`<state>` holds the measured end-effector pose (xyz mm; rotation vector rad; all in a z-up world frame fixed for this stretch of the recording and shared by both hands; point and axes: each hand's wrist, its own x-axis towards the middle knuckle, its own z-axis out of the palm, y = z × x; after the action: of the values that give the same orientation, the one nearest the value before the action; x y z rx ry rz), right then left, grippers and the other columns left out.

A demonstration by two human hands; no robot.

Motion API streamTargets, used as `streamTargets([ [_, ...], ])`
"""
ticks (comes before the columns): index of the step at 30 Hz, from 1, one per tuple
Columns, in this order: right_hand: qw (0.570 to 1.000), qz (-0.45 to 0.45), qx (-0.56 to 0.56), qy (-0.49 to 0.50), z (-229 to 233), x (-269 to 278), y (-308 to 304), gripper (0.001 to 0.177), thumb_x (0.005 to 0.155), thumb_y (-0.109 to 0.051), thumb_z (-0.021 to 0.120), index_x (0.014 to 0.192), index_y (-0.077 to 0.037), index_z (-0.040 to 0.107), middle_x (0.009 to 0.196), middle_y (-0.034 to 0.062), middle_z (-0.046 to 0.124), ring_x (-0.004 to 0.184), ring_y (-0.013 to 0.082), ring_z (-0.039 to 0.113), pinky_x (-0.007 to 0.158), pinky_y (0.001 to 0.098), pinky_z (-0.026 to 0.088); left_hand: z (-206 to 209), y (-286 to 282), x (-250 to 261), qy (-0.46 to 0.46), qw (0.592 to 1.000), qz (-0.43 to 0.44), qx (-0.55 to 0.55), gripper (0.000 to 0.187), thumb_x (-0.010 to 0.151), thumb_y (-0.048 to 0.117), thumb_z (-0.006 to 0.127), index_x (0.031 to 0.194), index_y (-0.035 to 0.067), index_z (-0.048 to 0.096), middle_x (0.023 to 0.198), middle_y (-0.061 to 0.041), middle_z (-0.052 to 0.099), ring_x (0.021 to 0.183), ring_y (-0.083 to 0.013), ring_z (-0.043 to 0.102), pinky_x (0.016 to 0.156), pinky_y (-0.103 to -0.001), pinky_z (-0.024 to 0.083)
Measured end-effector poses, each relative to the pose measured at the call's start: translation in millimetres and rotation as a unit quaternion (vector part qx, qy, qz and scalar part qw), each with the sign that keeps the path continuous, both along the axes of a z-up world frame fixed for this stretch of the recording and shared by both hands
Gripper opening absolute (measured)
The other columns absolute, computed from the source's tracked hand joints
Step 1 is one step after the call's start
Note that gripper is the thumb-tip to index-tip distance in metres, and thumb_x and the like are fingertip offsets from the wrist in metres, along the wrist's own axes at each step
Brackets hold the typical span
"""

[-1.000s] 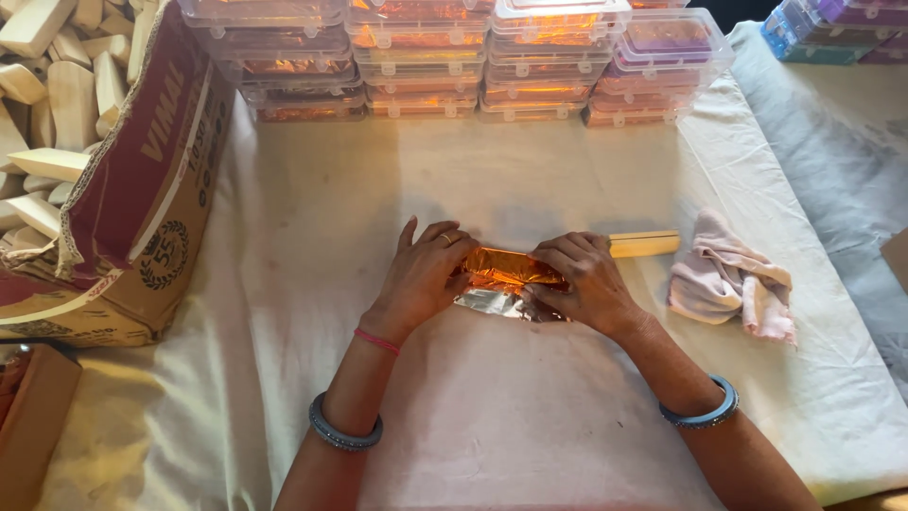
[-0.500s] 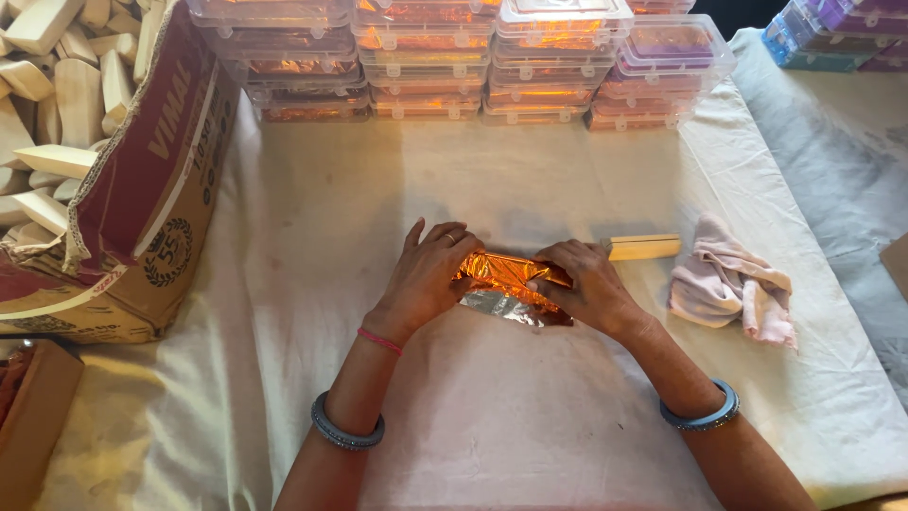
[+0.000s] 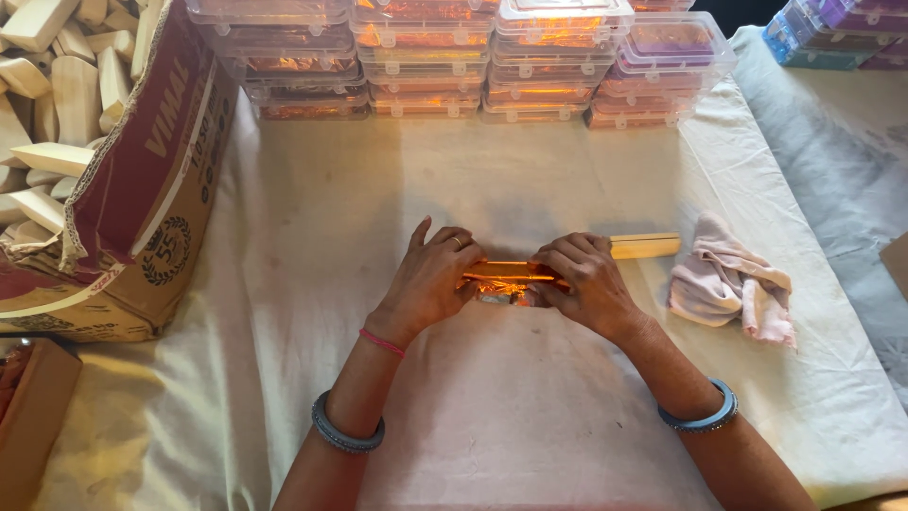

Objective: The person wipes wooden blocks with a cloth and then wraps them in orange foil. They handle the blocks one at a time, wiping them before placing them on the foil and folding the foil around them.

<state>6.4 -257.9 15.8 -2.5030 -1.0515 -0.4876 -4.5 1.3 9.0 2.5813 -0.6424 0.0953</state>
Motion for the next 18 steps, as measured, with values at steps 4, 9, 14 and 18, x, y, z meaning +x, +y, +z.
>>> streamTargets([
  [4, 0.998, 0.025, -0.001, 0.051, 11.3, -2.4, 0.9, 0.035, 0.071, -0.028, 0.089, 0.094, -0.009, 0.07, 0.098, 0.0027, 0.071, 0.1, 0.0241, 0.064, 0.092, 0.0428, 0.042, -1.4, -2.6, -0.7, -0.009, 1.0, -0.009, 0.007, 0.039, 0.073, 0.014, 0.084, 0.109, 0.015, 0.069, 0.121, -0.003, 0.065, 0.132, -0.0204, 0.051, 0.122, -0.059, 0.021],
  [9, 0.997, 0.044, 0.009, 0.06, 1.9, 1.0, -8.2, 0.024, 0.078, -0.023, 0.085, 0.097, -0.012, 0.074, 0.106, 0.0004, 0.074, 0.105, 0.0216, 0.066, 0.091, 0.0398, 0.047, 6.6, -7.1, -4.4, 0.004, 1.0, -0.021, 0.014, 0.036, 0.073, 0.01, 0.082, 0.104, 0.014, 0.065, 0.119, -0.002, 0.065, 0.132, -0.0213, 0.051, 0.121, -0.058, 0.022],
  [14, 0.979, -0.016, -0.04, 0.201, 15.3, -3.0, -0.5, 0.039, 0.078, -0.029, 0.086, 0.111, -0.012, 0.073, 0.102, 0.0029, 0.074, 0.097, 0.0244, 0.067, 0.091, 0.0386, 0.05, 10.3, -3.9, -10.4, 0.01, 0.999, -0.02, 0.046, 0.039, 0.072, 0.008, 0.081, 0.105, 0.012, 0.061, 0.12, -0.003, 0.063, 0.131, -0.0238, 0.051, 0.118, -0.059, 0.026],
  [18, 0.985, 0.053, -0.026, 0.161, 12.4, -6.2, -3.2, 0.039, 0.077, -0.023, 0.084, 0.112, -0.01, 0.073, 0.109, 0.0047, 0.073, 0.106, 0.0266, 0.066, 0.095, 0.0399, 0.048, 18.6, -7.2, -43.9, -0.044, 0.998, -0.039, 0.001, 0.044, 0.07, 0.013, 0.083, 0.108, 0.008, 0.061, 0.123, -0.009, 0.061, 0.122, -0.0288, 0.053, 0.106, -0.054, 0.035],
])
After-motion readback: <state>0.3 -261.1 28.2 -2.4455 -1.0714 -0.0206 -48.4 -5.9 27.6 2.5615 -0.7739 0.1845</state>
